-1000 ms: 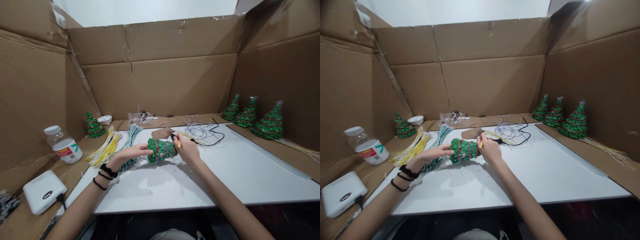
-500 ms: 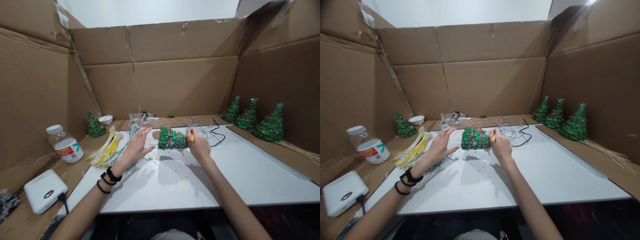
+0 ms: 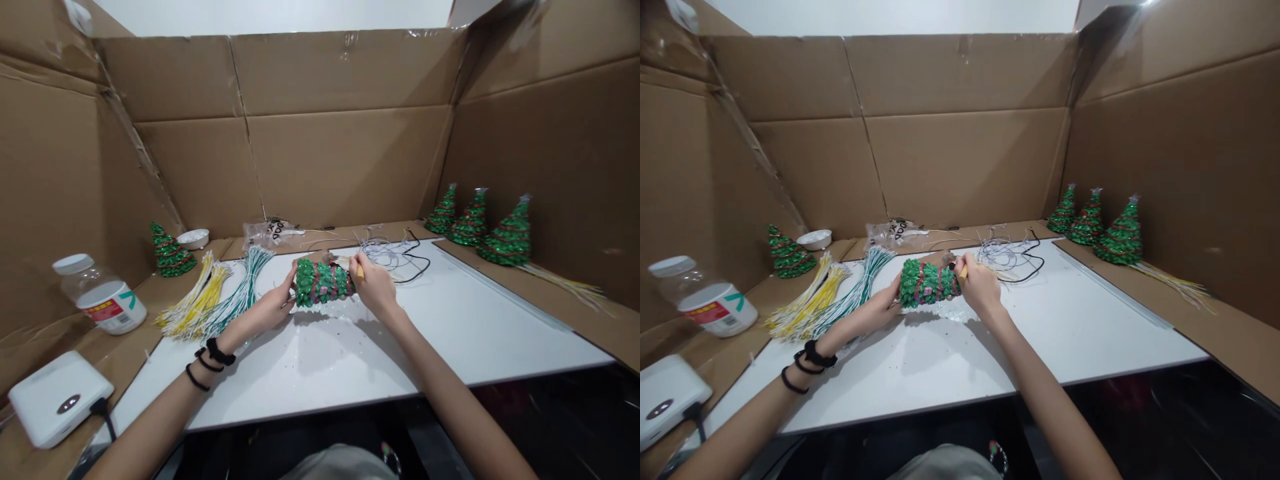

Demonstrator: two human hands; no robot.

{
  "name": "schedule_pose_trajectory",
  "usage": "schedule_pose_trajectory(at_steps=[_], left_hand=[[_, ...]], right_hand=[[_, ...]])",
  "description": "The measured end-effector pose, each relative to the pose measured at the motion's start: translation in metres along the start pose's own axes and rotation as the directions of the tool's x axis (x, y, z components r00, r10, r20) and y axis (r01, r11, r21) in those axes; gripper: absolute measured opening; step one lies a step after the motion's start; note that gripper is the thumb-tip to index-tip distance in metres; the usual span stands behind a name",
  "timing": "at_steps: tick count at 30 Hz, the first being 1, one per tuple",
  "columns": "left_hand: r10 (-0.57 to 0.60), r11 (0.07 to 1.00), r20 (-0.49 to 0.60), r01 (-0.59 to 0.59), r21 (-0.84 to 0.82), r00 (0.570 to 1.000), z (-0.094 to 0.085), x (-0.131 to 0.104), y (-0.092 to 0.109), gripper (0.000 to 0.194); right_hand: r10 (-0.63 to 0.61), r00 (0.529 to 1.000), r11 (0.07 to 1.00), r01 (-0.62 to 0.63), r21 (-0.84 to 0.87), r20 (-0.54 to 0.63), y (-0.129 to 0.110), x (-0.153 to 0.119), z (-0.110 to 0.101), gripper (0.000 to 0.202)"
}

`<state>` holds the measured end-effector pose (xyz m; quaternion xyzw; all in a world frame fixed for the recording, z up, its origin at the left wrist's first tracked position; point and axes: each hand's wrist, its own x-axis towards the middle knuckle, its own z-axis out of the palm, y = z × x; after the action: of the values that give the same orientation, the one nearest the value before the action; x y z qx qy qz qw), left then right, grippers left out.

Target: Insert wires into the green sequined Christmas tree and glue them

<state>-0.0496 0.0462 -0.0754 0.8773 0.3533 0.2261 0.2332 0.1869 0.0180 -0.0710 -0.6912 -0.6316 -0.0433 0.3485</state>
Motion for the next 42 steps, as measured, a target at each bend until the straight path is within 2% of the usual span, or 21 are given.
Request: schedule_pose_trajectory(at_steps=[2, 4, 8, 10, 13, 15, 17, 19, 23, 28, 32, 34, 35, 38, 40, 42], left_hand=[[-0.011, 0.999, -0.009, 0.011, 0.049, 1.0, -0.003, 0.0, 0.002, 0.07], [-0.006, 0.982, -0.044, 0.014, 0.189, 0.999, -0.009, 0.002, 0.004, 0.065], [0.108, 0.856, -0.158, -0.011, 0.517, 0.982, -0.027, 0.003, 0.001, 0.039], [0.17, 0.781, -0.147, -0.042, 0.624, 0.974, -0.039, 0.002, -0.002, 0.026], [0.201, 0.726, -0.111, -0.071, 0.684, 0.973, -0.055, 0.0, -0.006, 0.032], [0.211, 0.747, -0.089, -0.102, 0.657, 0.974, -0.059, 0.0, -0.007, 0.034], [0.182, 0.81, -0.073, -0.107, 0.577, 0.981, -0.054, 0.0, -0.006, 0.031], [0.102, 0.883, -0.073, -0.056, 0.467, 0.992, -0.041, 0.001, -0.006, 0.03], [-0.027, 0.982, -0.039, 0.034, 0.187, 0.999, -0.006, 0.004, -0.006, 0.04], [-0.04, 0.998, -0.116, 0.034, -0.05, 0.992, 0.017, 0.013, -0.009, 0.036], [-0.08, 0.996, -0.174, 0.073, -0.045, 0.981, 0.025, 0.02, -0.009, 0.032], [-0.129, 0.99, -0.147, 0.119, -0.076, 0.981, 0.024, 0.023, -0.006, 0.029], [-0.14, 0.985, -0.099, 0.128, -0.118, 0.985, 0.02, 0.024, -0.004, 0.029], [-0.083, 0.975, 0.034, 0.088, -0.203, 0.996, -0.005, 0.026, 0.005, 0.031], [-0.032, 0.998, -0.03, 0.03, -0.062, 0.999, -0.028, 0.024, 0.014, 0.031], [-0.014, 0.986, -0.113, 0.033, 0.164, 0.993, -0.051, 0.02, 0.023, 0.031]], right_hand=[[0.003, 1.0, 0.999, -0.003, 0.046, -0.004, 0.002, 0.0, -0.001, 0.03], [0.014, 1.0, 0.997, -0.013, 0.073, -0.008, 0.002, 0.001, -0.002, 0.032], [0.051, 0.999, 0.997, -0.051, 0.059, -0.01, 0.003, 0.002, -0.003, 0.032], [0.068, 0.998, 0.996, -0.068, 0.058, 0.001, 0.004, 0.003, -0.003, 0.033], [0.11, 0.993, 0.991, -0.113, 0.067, 0.042, 0.007, 0.005, -0.002, 0.036], [0.15, 0.985, 0.986, -0.155, 0.064, 0.079, 0.009, 0.007, -0.002, 0.038], [0.182, 0.978, 0.981, -0.188, 0.053, 0.103, 0.011, 0.008, -0.002, 0.039], [0.205, 0.973, 0.977, -0.21, 0.033, 0.109, 0.014, 0.009, -0.004, 0.04], [0.257, 0.96, 0.966, -0.257, -0.015, 0.108, 0.019, 0.013, -0.01, 0.041], [0.29, 0.956, 0.957, -0.289, -0.017, 0.037, 0.024, 0.016, -0.016, 0.041], [0.259, 0.964, 0.965, -0.261, -0.028, -0.051, 0.024, 0.015, -0.018, 0.038], [0.224, 0.969, 0.972, -0.229, -0.043, -0.103, 0.022, 0.014, -0.018, 0.035], [0.205, 0.971, 0.976, -0.212, -0.045, -0.126, 0.022, 0.013, -0.019, 0.033], [0.16, 0.971, 0.986, -0.164, -0.013, -0.176, 0.022, 0.012, -0.019, 0.03], [0.157, 0.968, 0.988, -0.154, 0.032, -0.194, 0.023, 0.012, -0.019, 0.031], [0.176, 0.965, 0.983, -0.164, 0.078, -0.193, 0.023, 0.013, -0.018, 0.034]])
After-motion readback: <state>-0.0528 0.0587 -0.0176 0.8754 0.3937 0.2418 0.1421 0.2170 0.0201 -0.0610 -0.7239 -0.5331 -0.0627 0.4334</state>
